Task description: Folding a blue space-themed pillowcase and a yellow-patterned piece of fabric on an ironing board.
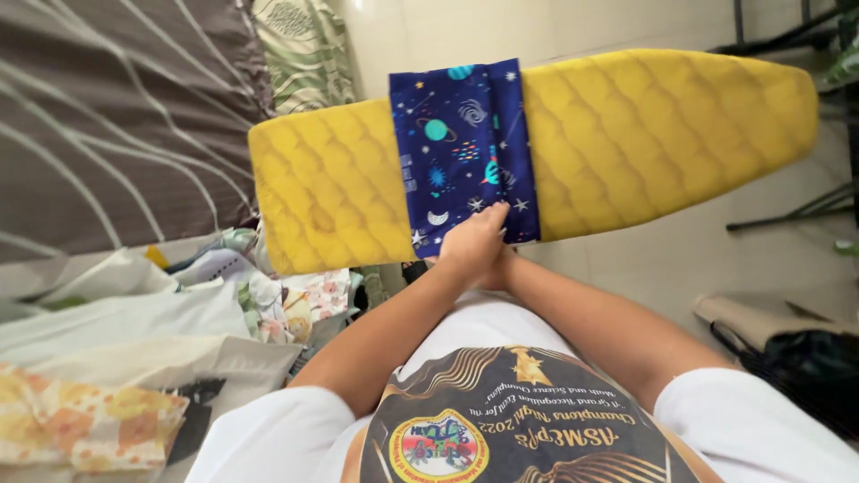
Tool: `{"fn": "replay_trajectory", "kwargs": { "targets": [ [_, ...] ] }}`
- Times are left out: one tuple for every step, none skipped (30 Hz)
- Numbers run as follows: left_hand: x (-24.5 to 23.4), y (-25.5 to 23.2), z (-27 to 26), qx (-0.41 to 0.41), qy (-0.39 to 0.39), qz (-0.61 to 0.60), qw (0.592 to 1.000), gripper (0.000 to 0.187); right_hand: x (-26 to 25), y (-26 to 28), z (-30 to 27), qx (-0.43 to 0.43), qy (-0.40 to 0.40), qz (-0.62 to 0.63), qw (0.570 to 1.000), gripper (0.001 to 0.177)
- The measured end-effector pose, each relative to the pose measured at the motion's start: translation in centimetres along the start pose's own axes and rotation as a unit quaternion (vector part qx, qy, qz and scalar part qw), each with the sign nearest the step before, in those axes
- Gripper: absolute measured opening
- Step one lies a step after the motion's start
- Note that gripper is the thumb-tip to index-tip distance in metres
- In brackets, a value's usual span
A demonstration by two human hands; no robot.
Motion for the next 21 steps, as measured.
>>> {"fn": "replay_trajectory", "kwargs": {
  "targets": [
    [-1.9, -1.3, -0.3, 0.035, -0.031, -0.022, 0.999, 0.045, -0.1, 0.1, -0.5, -0.022, -0.027, -0.039, 0.999, 0.037],
    [-3.9, -2.6, -0.5, 0.072, -0.061, -0.043, 0.995, 0.051, -0.2, 0.2, -0.9, -0.043, -0.054, -0.078, 0.994, 0.037],
    [-3.8, -2.0, -0.9, 0.079, -0.054, -0.042, 0.995, 0.051, -1.7, 0.6, -1.4, -0.036, -0.061, -0.077, 0.995, 0.037],
    [-4.1, -1.1, -1.4, 0.070, -0.063, -0.037, 0.995, 0.042, -3.5, 1.7, -2.0, -0.056, -0.087, -0.119, 0.988, 0.037],
    [-4.5, -0.2, -1.9, 0.062, -0.072, -0.031, 0.995, 0.033, -5.2, 3.0, -2.7, -0.076, -0.112, -0.160, 0.978, 0.038],
    [-5.1, -0.7, -2.4, 0.066, -0.070, -0.030, 0.995, 0.033, -5.4, 2.6, -3.3, -0.073, -0.115, -0.161, 0.977, 0.038],
    [-5.9, 0.2, -2.8, 0.000, -0.070, -0.082, 0.994, 0.032, -6.0, 1.0, -3.8, -0.012, -0.126, -0.081, 0.989, 0.037],
    [-6.5, 1.1, -3.2, -0.065, -0.072, -0.134, 0.986, 0.032, -6.6, -0.7, -4.3, 0.048, -0.136, -0.003, 0.990, 0.037],
    [-7.3, 0.4, -3.2, -0.060, -0.072, -0.134, 0.987, 0.032, -6.3, -1.8, -3.8, 0.048, -0.140, -0.006, 0.989, 0.037],
    [-8.1, -0.2, -3.4, -0.071, -0.086, -0.160, 0.981, 0.034, -5.8, -5.0, -3.9, 0.132, -0.164, 0.185, 0.960, 0.040],
    [-8.9, -0.6, -3.7, -0.082, -0.100, -0.186, 0.974, 0.036, -4.4, -7.9, -4.3, 0.209, -0.181, 0.367, 0.888, 0.045],
    [-8.8, -0.8, -3.6, -0.078, -0.102, -0.188, 0.974, 0.036, -6.8, -7.4, -3.2, 0.208, -0.183, 0.363, 0.890, 0.045],
    [-9.3, -1.5, -3.5, -0.041, -0.120, -0.175, 0.976, 0.037, -7.5, -7.9, -2.6, 0.273, -0.170, 0.483, 0.814, 0.051],
    [-9.9, -2.2, -3.5, -0.005, -0.140, -0.158, 0.977, 0.037, -7.9, -7.7, -1.8, 0.328, -0.152, 0.592, 0.720, 0.057],
    [-9.9, -2.2, -3.3, -0.002, -0.144, -0.158, 0.977, 0.037, -9.1, -8.3, -0.5, 0.325, -0.153, 0.590, 0.723, 0.057],
    [-9.8, -2.7, -3.3, 0.021, -0.144, -0.151, 0.978, 0.036, -9.3, -9.1, 0.2, 0.364, -0.139, 0.609, 0.691, 0.054],
    [-9.8, -3.1, -3.3, 0.044, -0.143, -0.145, 0.978, 0.034, -9.4, -9.7, 1.0, 0.402, -0.125, 0.626, 0.656, 0.052],
    [-9.7, -2.8, -3.3, 0.044, -0.150, -0.144, 0.977, 0.034, -9.5, -10.7, 2.3, 0.399, -0.122, 0.624, 0.661, 0.052],
    [-9.3, -3.2, -3.1, 0.076, -0.135, -0.139, 0.978, 0.035, -10.0, -11.7, 3.9, 0.377, -0.131, 0.615, 0.680, 0.046],
    [-8.7, -3.7, -3.1, 0.108, -0.119, -0.134, 0.978, 0.036, -10.5, -12.7, 5.3, 0.356, -0.140, 0.605, 0.698, 0.041],
    [-9.2, -3.5, -2.9, 0.107, -0.124, -0.135, 0.977, 0.036, -11.2, -13.1, 6.6, 0.355, -0.137, 0.603, 0.701, 0.041]
  ]
}}
Point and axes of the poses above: each hand's wrist, its own z-axis towards the middle knuckle, its own x-axis out of the palm, y = z × x, the point moved 10 cm from there along z, towards the middle knuckle, and after that the axes turned 15 degrees about -z, right-handed, at the moved point
